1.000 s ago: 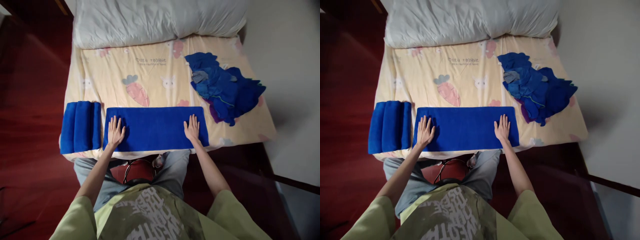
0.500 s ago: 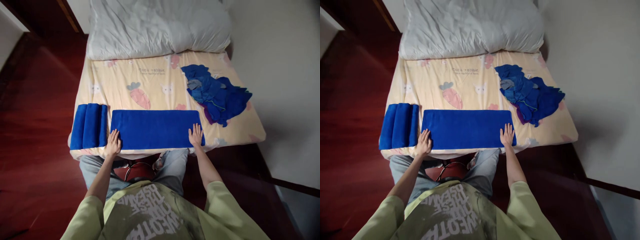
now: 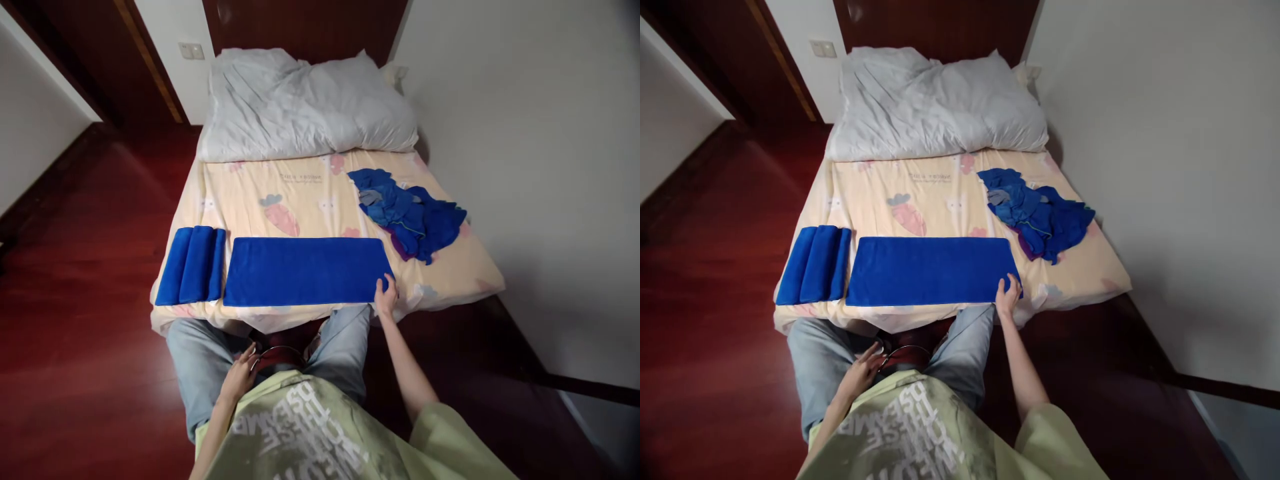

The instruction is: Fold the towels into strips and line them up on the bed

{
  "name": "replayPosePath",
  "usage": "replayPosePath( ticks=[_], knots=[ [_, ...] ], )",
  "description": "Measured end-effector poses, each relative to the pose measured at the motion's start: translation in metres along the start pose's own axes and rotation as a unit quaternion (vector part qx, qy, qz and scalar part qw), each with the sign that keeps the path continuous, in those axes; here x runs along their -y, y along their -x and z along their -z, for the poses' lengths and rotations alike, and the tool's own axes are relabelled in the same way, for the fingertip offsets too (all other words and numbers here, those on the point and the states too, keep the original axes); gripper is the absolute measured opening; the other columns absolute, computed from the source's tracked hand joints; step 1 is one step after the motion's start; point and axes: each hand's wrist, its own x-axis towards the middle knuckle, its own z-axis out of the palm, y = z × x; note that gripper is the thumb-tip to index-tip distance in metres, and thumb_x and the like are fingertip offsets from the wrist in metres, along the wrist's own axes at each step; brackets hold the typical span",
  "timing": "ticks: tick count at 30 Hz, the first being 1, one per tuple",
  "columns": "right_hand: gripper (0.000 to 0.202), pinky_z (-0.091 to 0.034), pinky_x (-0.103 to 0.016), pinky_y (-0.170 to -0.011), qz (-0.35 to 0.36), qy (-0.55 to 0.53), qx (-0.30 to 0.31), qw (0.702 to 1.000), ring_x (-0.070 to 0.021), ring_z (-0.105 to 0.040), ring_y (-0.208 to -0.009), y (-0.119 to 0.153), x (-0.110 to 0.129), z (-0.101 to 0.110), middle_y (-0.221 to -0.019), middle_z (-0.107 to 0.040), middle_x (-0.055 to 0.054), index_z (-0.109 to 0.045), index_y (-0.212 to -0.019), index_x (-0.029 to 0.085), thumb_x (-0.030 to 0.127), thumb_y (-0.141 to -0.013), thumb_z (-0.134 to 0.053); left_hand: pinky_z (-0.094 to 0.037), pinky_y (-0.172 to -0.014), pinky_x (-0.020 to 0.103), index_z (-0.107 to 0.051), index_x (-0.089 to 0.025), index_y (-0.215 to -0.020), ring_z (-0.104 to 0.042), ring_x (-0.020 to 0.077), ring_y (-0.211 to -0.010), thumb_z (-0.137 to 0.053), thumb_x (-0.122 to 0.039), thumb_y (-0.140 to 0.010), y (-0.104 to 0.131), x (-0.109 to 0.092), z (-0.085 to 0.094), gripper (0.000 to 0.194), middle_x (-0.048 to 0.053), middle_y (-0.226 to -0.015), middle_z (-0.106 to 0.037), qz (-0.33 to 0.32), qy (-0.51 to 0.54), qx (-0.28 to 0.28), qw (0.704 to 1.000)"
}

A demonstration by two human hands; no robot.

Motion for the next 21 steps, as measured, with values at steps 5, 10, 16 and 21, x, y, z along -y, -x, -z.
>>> replayPosePath(
  ticks=[5,10,16,21],
  knots=[
    [0.051,-0.054,-0.043,-0.081,-0.134,-0.233,-0.014,0.963,-0.0295,-0.067,-0.086,0.117,0.026,-0.031,-0.088,-0.07,-0.007,-0.063,-0.108,0.026,0.069,-0.087,-0.048,-0.053,-0.102,0.035,-0.07,-0.025,-0.127,-0.069,0.0251,-0.118,-0.037,-0.026,-0.102,-0.013,-0.017,0.004,0.041,0.011,-0.125,-0.073,-0.041,-0.032,0.117,0.992],
    [0.045,-0.04,-0.031,-0.052,-0.233,-0.381,0.068,0.892,-0.0164,-0.047,-0.048,0.207,0.058,-0.071,-0.053,-0.048,0.006,-0.055,-0.081,0.029,0.074,-0.078,-0.061,-0.051,-0.099,0.036,-0.07,-0.022,-0.126,-0.069,0.0271,-0.115,-0.038,-0.021,-0.101,-0.023,-0.038,0.005,0.041,0.013,-0.123,-0.073,-0.049,-0.077,0.147,0.985],
    [0.049,-0.031,-0.022,-0.045,-0.296,-0.453,0.149,0.828,-0.0073,-0.035,-0.043,0.223,0.077,-0.093,-0.053,-0.046,0.011,-0.051,-0.077,0.025,0.066,-0.068,-0.076,-0.052,-0.1,0.037,-0.066,-0.024,-0.134,-0.068,0.0267,-0.119,-0.039,-0.023,-0.101,-0.019,-0.037,0.002,0.043,0.013,-0.13,-0.071,-0.037,-0.049,0.158,0.986],
    [0.052,-0.027,-0.02,-0.044,-0.319,-0.48,0.137,0.806,-0.0052,-0.033,-0.043,0.207,0.082,-0.102,-0.054,-0.042,0.013,-0.052,-0.081,0.023,0.064,-0.067,-0.081,-0.052,-0.097,0.036,-0.07,-0.023,-0.128,-0.07,0.0276,-0.114,-0.038,-0.022,-0.099,-0.019,-0.034,0.005,0.043,0.013,-0.121,-0.074,-0.026,-0.063,0.152,0.986]
  ],
)
